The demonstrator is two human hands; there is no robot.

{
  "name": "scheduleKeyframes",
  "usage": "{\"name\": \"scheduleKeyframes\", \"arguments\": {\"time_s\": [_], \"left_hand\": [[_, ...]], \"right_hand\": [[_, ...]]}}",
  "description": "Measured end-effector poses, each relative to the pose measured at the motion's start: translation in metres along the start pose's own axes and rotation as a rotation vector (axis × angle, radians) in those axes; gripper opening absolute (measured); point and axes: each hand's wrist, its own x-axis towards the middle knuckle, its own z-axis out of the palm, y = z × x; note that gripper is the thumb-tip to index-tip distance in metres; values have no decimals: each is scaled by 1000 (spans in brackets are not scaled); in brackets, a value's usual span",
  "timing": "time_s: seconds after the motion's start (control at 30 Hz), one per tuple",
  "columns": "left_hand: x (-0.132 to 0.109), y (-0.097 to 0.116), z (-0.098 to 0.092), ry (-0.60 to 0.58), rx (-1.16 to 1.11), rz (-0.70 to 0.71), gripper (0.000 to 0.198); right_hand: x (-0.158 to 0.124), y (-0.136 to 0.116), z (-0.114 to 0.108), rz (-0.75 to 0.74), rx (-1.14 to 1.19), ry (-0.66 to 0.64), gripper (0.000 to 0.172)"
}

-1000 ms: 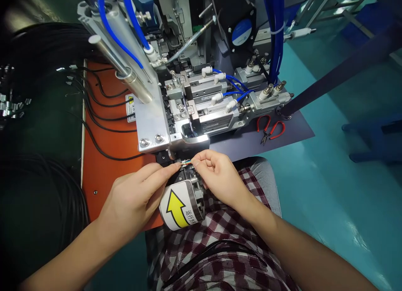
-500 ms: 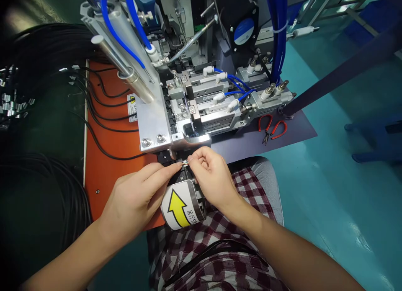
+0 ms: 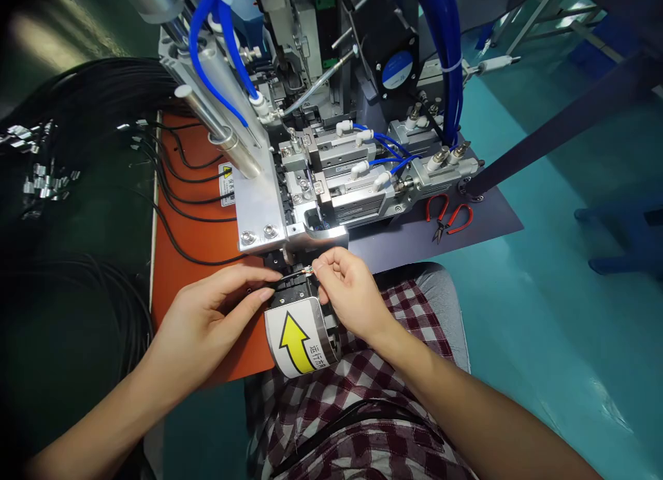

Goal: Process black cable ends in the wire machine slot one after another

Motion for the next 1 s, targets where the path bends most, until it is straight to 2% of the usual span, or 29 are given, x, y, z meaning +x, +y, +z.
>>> {"name": "scheduleKeyframes", "arguments": {"time_s": [0.1, 0.17, 0.27, 0.47, 0.53, 0.6, 0.7, 0.83, 1.0], "left_hand": [[1, -7, -1, 14, 179, 236, 23], [1, -12, -1, 10, 231, 315, 25], [2, -18, 0, 11, 232, 319, 25], [-1, -23, 4, 36, 356, 319, 25], [-2, -24, 5, 49, 365, 338, 25], [-2, -25, 5, 68, 371, 357, 25], [-2, -26, 5, 88, 377, 374, 25], [-1, -26, 5, 79, 377, 369, 25], [-2, -28, 6, 83, 327, 372, 25]], "right_hand": [[2, 2, -1, -54, -58, -1, 23], [3, 3, -1, -88, -106, 1, 22], [3, 2, -1, -112, -148, 13, 20], [0, -5, -3, 67, -86, -34, 25], [1, -3, -5, 62, -84, -74, 28], [2, 1, -7, -3, -152, -77, 33], [5, 11, -6, -165, -326, -1, 38], [7, 20, 0, -353, -393, 6, 32], [9, 17, -4, -472, -475, 6, 27]]}}
